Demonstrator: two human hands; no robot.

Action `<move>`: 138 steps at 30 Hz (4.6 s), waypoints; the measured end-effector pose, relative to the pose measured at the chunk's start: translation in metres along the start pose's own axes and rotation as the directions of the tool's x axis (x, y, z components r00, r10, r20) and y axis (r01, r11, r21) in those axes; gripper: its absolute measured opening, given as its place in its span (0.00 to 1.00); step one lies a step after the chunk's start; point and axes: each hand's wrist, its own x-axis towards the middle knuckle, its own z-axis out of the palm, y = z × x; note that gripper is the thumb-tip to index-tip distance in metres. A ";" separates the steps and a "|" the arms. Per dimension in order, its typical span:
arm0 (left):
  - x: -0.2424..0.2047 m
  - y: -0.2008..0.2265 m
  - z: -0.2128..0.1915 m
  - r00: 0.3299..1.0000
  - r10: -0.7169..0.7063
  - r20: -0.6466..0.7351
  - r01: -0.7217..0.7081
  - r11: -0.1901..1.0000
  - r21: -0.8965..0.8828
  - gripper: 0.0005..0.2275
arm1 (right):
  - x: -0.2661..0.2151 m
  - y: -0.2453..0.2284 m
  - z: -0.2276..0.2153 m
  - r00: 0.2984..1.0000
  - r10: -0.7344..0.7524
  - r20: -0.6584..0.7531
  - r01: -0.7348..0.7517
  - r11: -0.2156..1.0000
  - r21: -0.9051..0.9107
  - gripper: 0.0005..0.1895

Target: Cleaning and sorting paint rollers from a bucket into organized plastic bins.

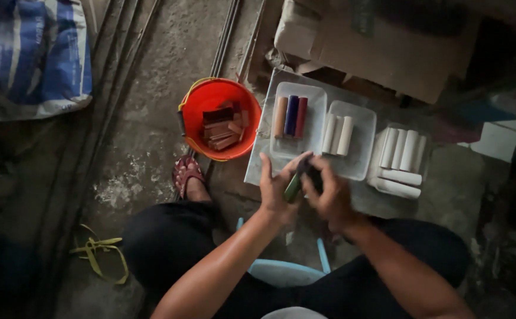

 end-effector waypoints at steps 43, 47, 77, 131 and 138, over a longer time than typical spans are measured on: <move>0.009 0.019 0.011 0.991 0.137 -0.002 -0.137 0.989 -0.053 0.30 | -0.010 0.036 -0.014 0.929 0.315 0.195 -0.368 0.725 0.582 0.17; 0.009 0.006 0.011 0.971 0.227 0.075 -0.238 0.950 0.204 0.25 | 0.002 0.024 -0.017 0.958 0.284 -0.023 -0.237 0.838 0.492 0.12; -0.003 -0.035 0.005 0.984 0.170 0.046 -0.125 0.496 0.859 0.34 | 0.003 0.013 -0.032 0.847 0.466 0.257 -0.532 0.723 0.440 0.12; -0.050 0.028 0.059 0.967 -0.244 0.074 -0.170 -0.403 0.899 0.22 | -0.053 0.092 -0.047 0.604 0.120 0.788 -0.511 0.817 0.267 0.51; -0.059 0.010 0.052 0.980 -0.087 0.177 -0.195 -0.300 0.934 0.20 | -0.055 0.068 -0.017 0.591 0.347 0.728 -0.670 0.714 0.204 0.40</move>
